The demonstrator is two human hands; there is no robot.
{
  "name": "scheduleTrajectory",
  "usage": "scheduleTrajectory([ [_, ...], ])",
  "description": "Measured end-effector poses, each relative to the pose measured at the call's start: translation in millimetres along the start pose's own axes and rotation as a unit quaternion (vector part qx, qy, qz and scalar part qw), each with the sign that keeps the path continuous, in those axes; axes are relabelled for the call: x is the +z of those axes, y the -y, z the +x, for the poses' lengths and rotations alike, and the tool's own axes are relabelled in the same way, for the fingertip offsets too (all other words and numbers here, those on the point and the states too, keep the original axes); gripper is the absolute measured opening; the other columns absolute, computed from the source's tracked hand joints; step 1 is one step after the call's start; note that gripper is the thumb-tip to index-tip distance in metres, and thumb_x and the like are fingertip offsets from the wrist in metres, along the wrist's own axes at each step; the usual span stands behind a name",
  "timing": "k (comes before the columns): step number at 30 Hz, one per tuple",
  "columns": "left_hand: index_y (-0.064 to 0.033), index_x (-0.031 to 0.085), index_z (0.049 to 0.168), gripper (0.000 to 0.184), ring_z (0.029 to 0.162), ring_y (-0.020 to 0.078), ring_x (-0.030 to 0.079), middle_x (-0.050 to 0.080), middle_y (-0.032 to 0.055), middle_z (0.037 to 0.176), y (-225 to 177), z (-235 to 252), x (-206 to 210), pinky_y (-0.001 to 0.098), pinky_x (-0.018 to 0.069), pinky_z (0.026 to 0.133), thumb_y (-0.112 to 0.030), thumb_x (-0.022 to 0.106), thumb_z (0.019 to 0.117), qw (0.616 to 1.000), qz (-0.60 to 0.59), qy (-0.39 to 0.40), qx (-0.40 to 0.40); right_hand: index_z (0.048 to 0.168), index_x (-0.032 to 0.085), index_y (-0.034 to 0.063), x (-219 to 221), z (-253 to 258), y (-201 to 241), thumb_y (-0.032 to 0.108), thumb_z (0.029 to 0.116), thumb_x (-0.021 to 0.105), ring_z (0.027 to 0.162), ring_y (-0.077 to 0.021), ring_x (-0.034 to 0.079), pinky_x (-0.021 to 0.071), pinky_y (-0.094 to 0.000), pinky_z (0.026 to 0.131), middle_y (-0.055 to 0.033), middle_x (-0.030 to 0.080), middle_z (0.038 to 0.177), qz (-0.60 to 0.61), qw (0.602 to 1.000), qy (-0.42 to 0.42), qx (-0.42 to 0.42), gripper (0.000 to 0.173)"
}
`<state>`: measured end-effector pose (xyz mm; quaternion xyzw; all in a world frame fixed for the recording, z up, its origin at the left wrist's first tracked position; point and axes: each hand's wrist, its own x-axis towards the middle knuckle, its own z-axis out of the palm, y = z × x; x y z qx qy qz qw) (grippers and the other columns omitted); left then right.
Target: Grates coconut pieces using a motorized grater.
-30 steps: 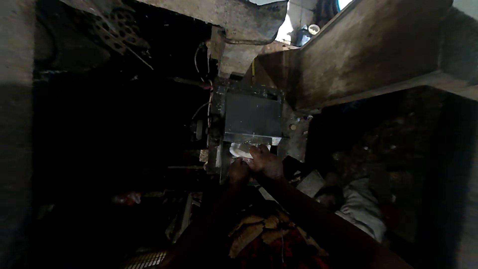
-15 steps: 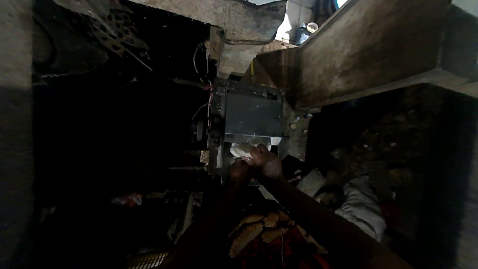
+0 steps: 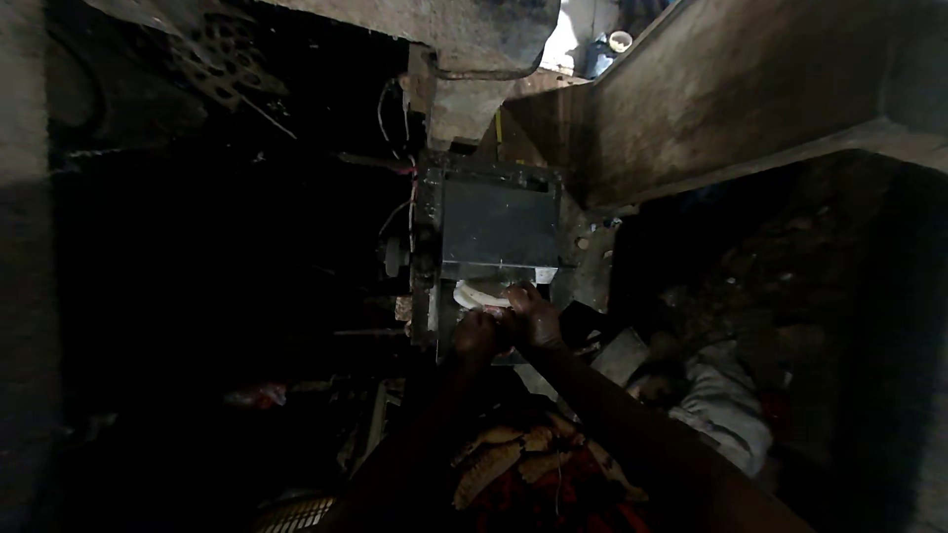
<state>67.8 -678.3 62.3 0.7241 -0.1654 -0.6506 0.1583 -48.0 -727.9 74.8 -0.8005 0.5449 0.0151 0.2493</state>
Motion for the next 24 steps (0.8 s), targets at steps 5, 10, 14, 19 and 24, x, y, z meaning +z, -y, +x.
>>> scheduleTrajectory([
  [5, -0.0019, 0.065, 0.122, 0.039, 0.099, 0.0271, 0.068, 0.068, 0.0181, 0.111, 3.9, 0.4, 2.8, 0.0469, 0.0553, 0.088, -0.028, 0.039, 0.1109, 0.998, 0.045, -0.024, 0.025, 0.116, 0.073, 0.0099, 3.0, 0.5, -1.8, 0.043, 0.0942, 0.071, 0.090, -0.0342, 0.073, 0.0613, -0.0524, 0.075, -0.0185, 0.069, 0.118, 0.028, 1.000, 0.000, 0.012, 0.039],
  [10, -0.0028, 0.064, 0.121, 0.035, 0.078, 0.0195, 0.072, 0.072, 0.0111, 0.096, 10.6, -2.1, 2.8, 0.0391, 0.0627, 0.073, -0.029, 0.043, 0.1104, 0.995, -0.094, -0.006, 0.033, 0.143, 0.051, 0.0103, -33.0, -3.5, 0.2, 0.029, 0.0967, 0.070, 0.105, -0.0255, 0.070, 0.0579, -0.0479, 0.095, -0.0133, 0.068, 0.124, 0.137, 0.984, 0.107, 0.029, 0.054],
  [14, 0.0010, 0.058, 0.121, 0.032, 0.068, 0.0202, 0.073, 0.072, 0.0108, 0.086, 12.6, -0.8, 7.4, 0.0359, 0.0638, 0.064, -0.022, 0.039, 0.1112, 0.985, -0.172, 0.015, 0.025, 0.124, 0.067, 0.0102, -62.0, -15.9, 0.1, 0.035, 0.1027, 0.059, 0.100, -0.0300, 0.071, 0.0602, -0.0506, 0.083, -0.0132, 0.067, 0.125, -0.046, 0.988, 0.139, -0.058, 0.034],
  [19, -0.0009, 0.062, 0.123, 0.032, 0.080, 0.0173, 0.068, 0.069, 0.0107, 0.096, 8.4, -3.2, 2.8, 0.0368, 0.0587, 0.075, -0.023, 0.043, 0.1093, 0.998, -0.044, -0.010, 0.042, 0.121, 0.068, 0.0127, -48.8, -8.2, 26.7, 0.034, 0.1029, 0.057, 0.082, -0.0323, 0.072, 0.0599, -0.0510, 0.066, -0.0143, 0.069, 0.115, -0.127, 0.984, 0.115, -0.042, 0.030],
  [24, -0.0008, 0.063, 0.126, 0.034, 0.100, 0.0265, 0.066, 0.067, 0.0186, 0.111, 8.5, -1.9, 0.3, 0.0463, 0.0549, 0.089, -0.023, 0.042, 0.1089, 0.999, 0.012, -0.022, 0.042, 0.116, 0.071, 0.0144, -23.0, -4.3, 28.5, 0.029, 0.1003, 0.059, 0.084, -0.0312, 0.072, 0.0604, -0.0501, 0.068, -0.0129, 0.071, 0.109, -0.115, 0.990, 0.065, -0.041, 0.025],
])
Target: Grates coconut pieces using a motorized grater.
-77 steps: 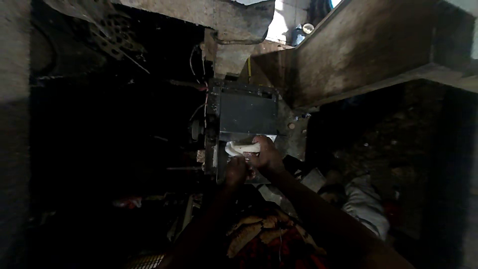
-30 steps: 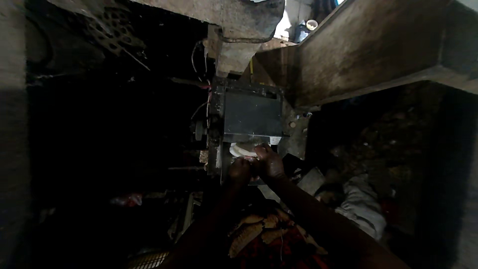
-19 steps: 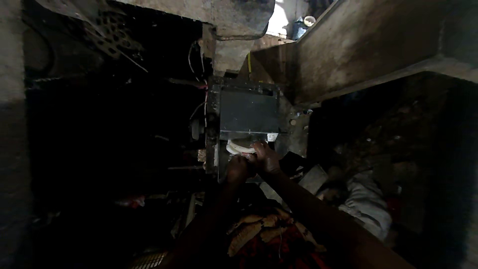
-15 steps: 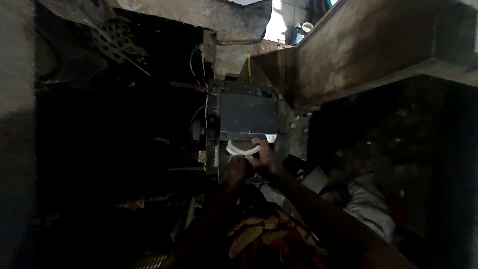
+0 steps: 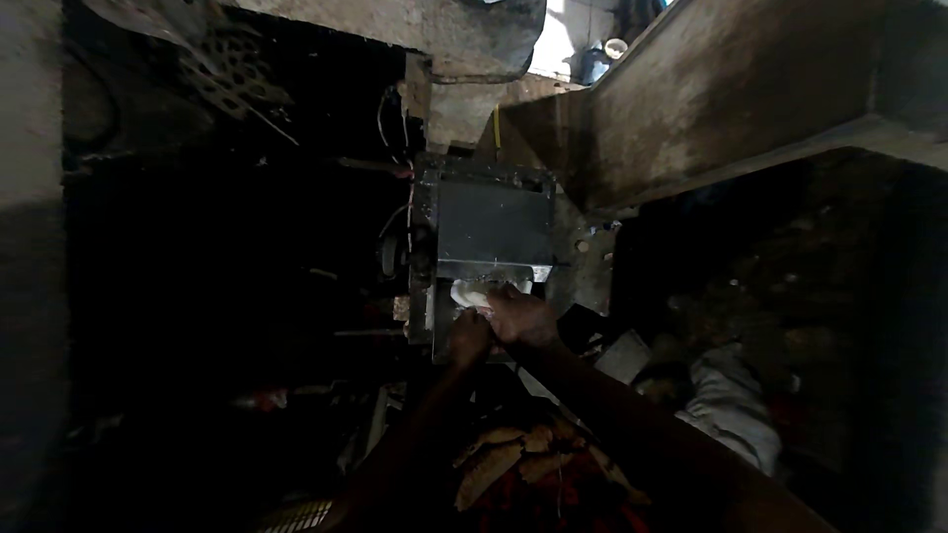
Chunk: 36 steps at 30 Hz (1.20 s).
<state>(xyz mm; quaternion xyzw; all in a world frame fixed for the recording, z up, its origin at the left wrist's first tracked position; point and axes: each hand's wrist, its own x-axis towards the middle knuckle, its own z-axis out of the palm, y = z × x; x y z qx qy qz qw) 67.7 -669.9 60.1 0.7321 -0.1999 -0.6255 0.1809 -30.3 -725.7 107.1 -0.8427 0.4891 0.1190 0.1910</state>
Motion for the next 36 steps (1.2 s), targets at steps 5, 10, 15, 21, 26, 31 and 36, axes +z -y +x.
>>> scheduleTrajectory([
  [5, -0.0014, 0.063, 0.125, 0.030, 0.103, 0.0282, 0.066, 0.067, 0.0186, 0.114, -1.8, 2.6, -2.1, 0.0482, 0.0545, 0.089, -0.017, 0.047, 0.1050, 1.000, 0.018, 0.007, -0.019, 0.106, 0.073, 0.0106, 12.8, -5.1, -3.3, 0.024, 0.0986, 0.061, 0.077, -0.0292, 0.071, 0.0605, -0.0459, 0.063, -0.0129, 0.070, 0.098, -0.003, 0.998, -0.046, -0.034, 0.019],
  [10, -0.0017, 0.064, 0.120, 0.028, 0.095, 0.0253, 0.068, 0.067, 0.0170, 0.108, -1.0, 5.2, -1.0, 0.0451, 0.0561, 0.085, -0.019, 0.048, 0.1049, 1.000, 0.015, 0.004, -0.020, 0.101, 0.073, 0.0100, 23.4, -4.5, -5.9, 0.027, 0.0982, 0.064, 0.073, -0.0272, 0.071, 0.0603, -0.0424, 0.062, -0.0119, 0.070, 0.094, -0.019, 0.995, -0.080, -0.048, 0.020],
  [15, 0.0003, 0.063, 0.125, 0.035, 0.104, 0.0287, 0.067, 0.067, 0.0200, 0.114, -1.5, 4.7, -1.6, 0.0474, 0.0543, 0.092, -0.023, 0.042, 0.1087, 0.998, 0.060, 0.010, -0.006, 0.110, 0.073, 0.0104, 16.9, -0.9, -5.5, 0.023, 0.0977, 0.063, 0.086, -0.0310, 0.072, 0.0611, -0.0469, 0.071, -0.0141, 0.071, 0.104, 0.011, 0.999, -0.015, -0.031, 0.020],
  [21, -0.0004, 0.063, 0.125, 0.035, 0.101, 0.0271, 0.067, 0.067, 0.0189, 0.113, -2.5, 4.4, -0.7, 0.0454, 0.0547, 0.090, -0.022, 0.040, 0.1097, 0.999, 0.047, 0.004, -0.015, 0.102, 0.073, 0.0101, 25.8, 2.2, -6.6, 0.020, 0.0952, 0.065, 0.076, -0.0280, 0.070, 0.0602, -0.0438, 0.064, -0.0117, 0.070, 0.095, -0.003, 0.996, -0.078, -0.048, 0.015],
  [26, -0.0002, 0.064, 0.124, 0.037, 0.101, 0.0261, 0.068, 0.068, 0.0188, 0.112, -3.9, 1.9, -1.3, 0.0449, 0.0553, 0.090, -0.023, 0.038, 0.1106, 0.999, 0.037, 0.002, -0.011, 0.104, 0.073, 0.0113, 25.5, 5.1, -4.2, 0.022, 0.0976, 0.064, 0.084, -0.0289, 0.072, 0.0613, -0.0450, 0.069, -0.0117, 0.071, 0.102, -0.018, 0.997, -0.064, -0.046, 0.016],
  [31, 0.0000, 0.064, 0.123, 0.038, 0.105, 0.0276, 0.067, 0.068, 0.0191, 0.114, -0.5, 4.4, 0.4, 0.0466, 0.0539, 0.093, -0.025, 0.038, 0.1105, 1.000, 0.029, -0.004, -0.003, 0.108, 0.073, 0.0116, 30.8, 8.8, -6.6, 0.019, 0.0967, 0.064, 0.084, -0.0286, 0.072, 0.0615, -0.0448, 0.070, -0.0113, 0.071, 0.104, -0.020, 0.995, -0.078, -0.061, 0.016],
  [36, 0.0005, 0.065, 0.121, 0.035, 0.104, 0.0265, 0.066, 0.068, 0.0189, 0.113, -0.9, 4.3, 0.7, 0.0456, 0.0536, 0.093, -0.022, 0.042, 0.1093, 1.000, 0.012, -0.005, 0.002, 0.107, 0.073, 0.0124, 36.0, 10.7, -9.9, 0.017, 0.0946, 0.066, 0.084, -0.0278, 0.072, 0.0614, -0.0440, 0.069, -0.0109, 0.071, 0.104, -0.012, 0.993, -0.091, -0.068, 0.015],
])
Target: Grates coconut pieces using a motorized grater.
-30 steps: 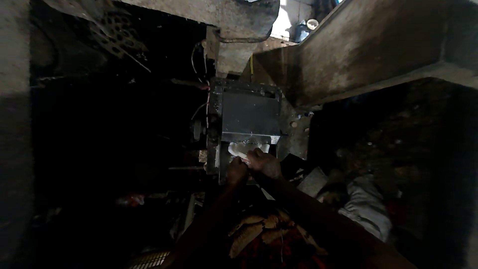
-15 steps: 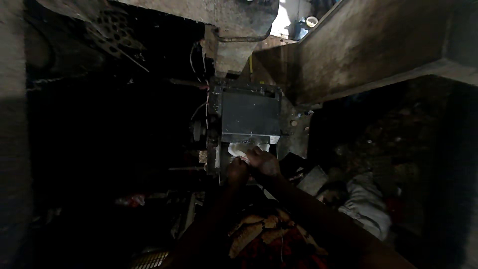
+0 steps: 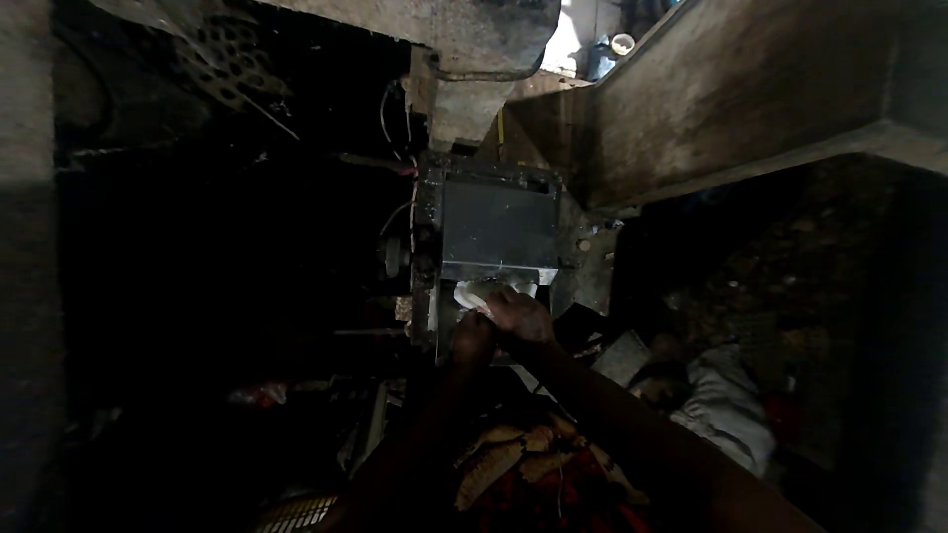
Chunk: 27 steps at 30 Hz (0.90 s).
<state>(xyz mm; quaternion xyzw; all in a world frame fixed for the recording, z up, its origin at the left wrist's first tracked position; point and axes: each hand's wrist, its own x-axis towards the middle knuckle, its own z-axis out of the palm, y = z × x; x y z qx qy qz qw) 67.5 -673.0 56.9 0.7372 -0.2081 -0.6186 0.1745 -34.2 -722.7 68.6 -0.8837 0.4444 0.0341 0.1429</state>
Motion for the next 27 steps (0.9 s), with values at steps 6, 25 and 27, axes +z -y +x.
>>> scheduleTrajectory([
  [6, -0.0005, 0.064, 0.122, 0.033, 0.102, 0.0249, 0.068, 0.067, 0.0179, 0.114, -4.4, -1.3, -1.2, 0.0433, 0.0556, 0.091, -0.022, 0.044, 0.1091, 1.000, 0.005, 0.011, -0.015, 0.109, 0.074, 0.0124, 7.9, -0.3, -8.0, 0.017, 0.0932, 0.067, 0.088, -0.0289, 0.072, 0.0619, -0.0444, 0.072, -0.0123, 0.071, 0.106, 0.004, 1.000, 0.006, -0.014, 0.018],
  [25, -0.0020, 0.064, 0.121, 0.034, 0.080, 0.0215, 0.072, 0.072, 0.0131, 0.098, 4.9, 0.6, 4.0, 0.0407, 0.0621, 0.074, -0.029, 0.046, 0.1096, 0.990, -0.139, 0.014, -0.035, 0.120, 0.071, 0.0074, -14.3, 0.8, -33.8, 0.016, 0.0933, 0.067, 0.123, -0.0348, 0.060, 0.0481, -0.0502, 0.108, -0.0169, 0.066, 0.122, 0.118, 0.984, 0.134, 0.015, 0.029],
  [27, 0.0001, 0.059, 0.123, 0.034, 0.073, 0.0227, 0.075, 0.073, 0.0133, 0.092, 4.7, -0.8, 7.3, 0.0388, 0.0659, 0.067, -0.027, 0.043, 0.1112, 0.975, -0.218, 0.024, -0.037, 0.119, 0.072, 0.0128, -14.6, -6.9, -45.3, 0.021, 0.0980, 0.061, 0.123, -0.0321, 0.060, 0.0475, -0.0499, 0.108, -0.0124, 0.067, 0.123, 0.074, 0.991, 0.107, -0.023, 0.025],
])
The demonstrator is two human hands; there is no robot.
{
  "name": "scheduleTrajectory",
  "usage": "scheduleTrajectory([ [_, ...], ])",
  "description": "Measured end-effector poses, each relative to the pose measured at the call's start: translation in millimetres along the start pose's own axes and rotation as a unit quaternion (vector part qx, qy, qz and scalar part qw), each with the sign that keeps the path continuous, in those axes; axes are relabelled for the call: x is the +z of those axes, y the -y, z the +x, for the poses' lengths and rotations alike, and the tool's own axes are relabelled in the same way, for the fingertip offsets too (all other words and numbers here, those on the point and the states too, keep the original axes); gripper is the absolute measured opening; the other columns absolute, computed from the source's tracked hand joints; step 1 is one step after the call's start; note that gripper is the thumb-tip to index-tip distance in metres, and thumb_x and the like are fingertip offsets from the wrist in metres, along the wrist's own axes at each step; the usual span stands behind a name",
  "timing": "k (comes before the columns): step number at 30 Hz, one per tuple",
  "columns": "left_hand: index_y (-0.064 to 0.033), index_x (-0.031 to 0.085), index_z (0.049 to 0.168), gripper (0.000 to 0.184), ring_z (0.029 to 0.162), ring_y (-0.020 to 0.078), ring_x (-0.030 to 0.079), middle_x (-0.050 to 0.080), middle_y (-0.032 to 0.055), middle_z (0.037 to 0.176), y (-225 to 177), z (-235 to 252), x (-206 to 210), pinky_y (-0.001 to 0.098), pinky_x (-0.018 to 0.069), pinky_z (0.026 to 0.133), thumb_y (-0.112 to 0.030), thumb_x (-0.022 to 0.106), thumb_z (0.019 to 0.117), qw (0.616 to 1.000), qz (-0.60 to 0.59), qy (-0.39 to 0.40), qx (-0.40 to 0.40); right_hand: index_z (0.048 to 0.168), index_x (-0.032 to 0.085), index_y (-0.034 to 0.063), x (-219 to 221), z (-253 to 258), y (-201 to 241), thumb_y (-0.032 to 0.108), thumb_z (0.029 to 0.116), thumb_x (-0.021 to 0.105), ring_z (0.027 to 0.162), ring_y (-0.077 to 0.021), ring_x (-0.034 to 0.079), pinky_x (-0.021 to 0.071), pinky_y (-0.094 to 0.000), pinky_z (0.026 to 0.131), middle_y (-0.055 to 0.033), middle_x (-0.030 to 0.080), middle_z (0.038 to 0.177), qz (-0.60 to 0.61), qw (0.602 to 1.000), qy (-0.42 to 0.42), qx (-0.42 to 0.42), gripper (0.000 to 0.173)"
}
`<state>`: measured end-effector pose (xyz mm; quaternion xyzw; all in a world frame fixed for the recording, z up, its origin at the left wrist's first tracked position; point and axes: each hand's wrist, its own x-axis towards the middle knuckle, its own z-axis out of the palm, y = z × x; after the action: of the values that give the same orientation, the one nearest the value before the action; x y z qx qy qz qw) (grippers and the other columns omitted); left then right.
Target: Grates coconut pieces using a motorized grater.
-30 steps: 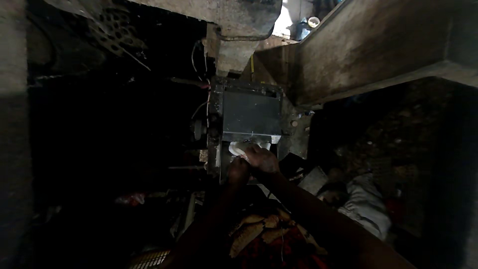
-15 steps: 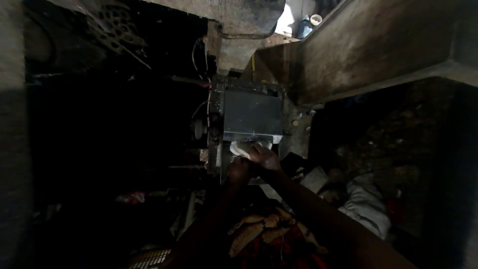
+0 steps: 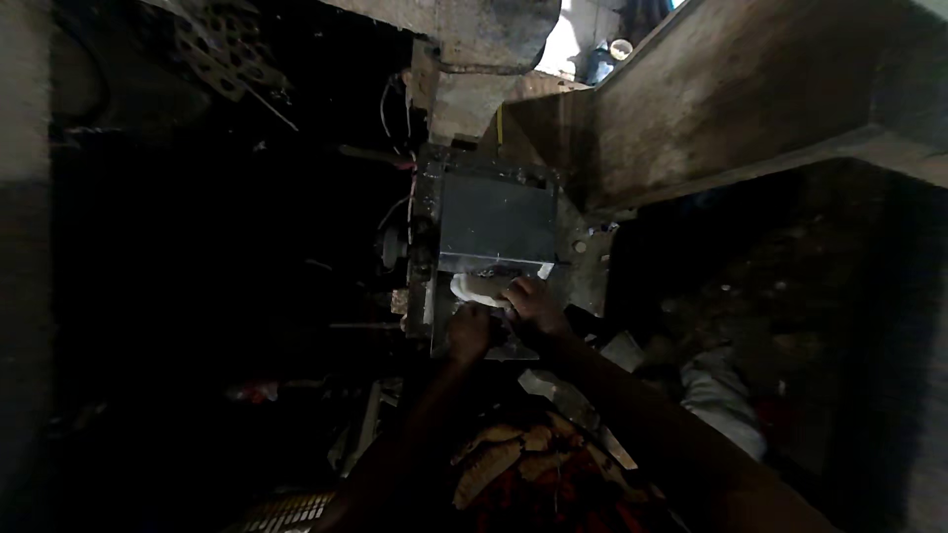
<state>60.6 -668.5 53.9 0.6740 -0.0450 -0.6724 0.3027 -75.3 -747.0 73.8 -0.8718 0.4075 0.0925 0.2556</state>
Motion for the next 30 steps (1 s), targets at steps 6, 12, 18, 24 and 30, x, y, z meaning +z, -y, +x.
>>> scheduleTrajectory([
  [6, 0.0005, 0.056, 0.128, 0.037, 0.074, 0.0246, 0.076, 0.074, 0.0150, 0.094, -0.5, -2.7, 0.1, 0.0394, 0.0663, 0.067, -0.030, 0.043, 0.1115, 1.000, -0.027, 0.003, -0.004, 0.129, 0.067, 0.0176, -24.8, -12.3, 10.5, 0.044, 0.1044, 0.051, 0.114, -0.0283, 0.067, 0.0570, -0.0517, 0.093, -0.0098, 0.065, 0.133, -0.005, 0.996, 0.051, 0.080, 0.040],
  [12, 0.0025, 0.055, 0.127, 0.039, 0.075, 0.0254, 0.076, 0.074, 0.0157, 0.093, 0.8, -5.9, -2.1, 0.0403, 0.0665, 0.070, -0.030, 0.039, 0.1128, 0.999, -0.030, 0.013, 0.023, 0.138, 0.061, 0.0143, -28.4, -15.2, 15.6, 0.032, 0.1057, 0.054, 0.118, -0.0280, 0.066, 0.0545, -0.0489, 0.101, -0.0130, 0.063, 0.135, 0.100, 0.988, 0.069, 0.098, 0.038],
  [18, -0.0004, 0.062, 0.120, 0.034, 0.077, 0.0185, 0.073, 0.072, 0.0109, 0.092, 1.6, -2.0, -3.4, 0.0371, 0.0631, 0.072, -0.026, 0.042, 0.1110, 0.993, 0.104, -0.013, 0.057, 0.133, 0.067, 0.0207, -29.9, -15.9, 35.2, 0.029, 0.1047, 0.052, 0.094, -0.0327, 0.071, 0.0601, -0.0521, 0.075, -0.0135, 0.067, 0.122, -0.041, 0.995, 0.065, 0.059, 0.033],
  [24, -0.0003, 0.064, 0.118, 0.033, 0.084, 0.0223, 0.068, 0.067, 0.0151, 0.098, -2.5, -0.7, -5.7, 0.0421, 0.0582, 0.079, -0.025, 0.043, 0.1096, 0.980, 0.191, -0.027, 0.058, 0.128, 0.068, 0.0181, -13.5, -1.7, 43.8, 0.034, 0.1072, 0.049, 0.090, -0.0314, 0.072, 0.0603, -0.0507, 0.074, -0.0108, 0.068, 0.121, -0.049, 0.996, 0.045, 0.052, 0.032],
  [30, -0.0015, 0.065, 0.117, 0.030, 0.082, 0.0225, 0.068, 0.068, 0.0147, 0.097, -1.2, 3.1, -6.3, 0.0426, 0.0577, 0.075, -0.021, 0.044, 0.1070, 0.980, 0.191, -0.030, 0.042, 0.130, 0.068, 0.0197, -12.4, 3.8, 51.0, 0.029, 0.1065, 0.049, 0.088, -0.0326, 0.071, 0.0602, -0.0494, 0.071, -0.0135, 0.066, 0.121, -0.052, 0.995, 0.064, 0.060, 0.031],
])
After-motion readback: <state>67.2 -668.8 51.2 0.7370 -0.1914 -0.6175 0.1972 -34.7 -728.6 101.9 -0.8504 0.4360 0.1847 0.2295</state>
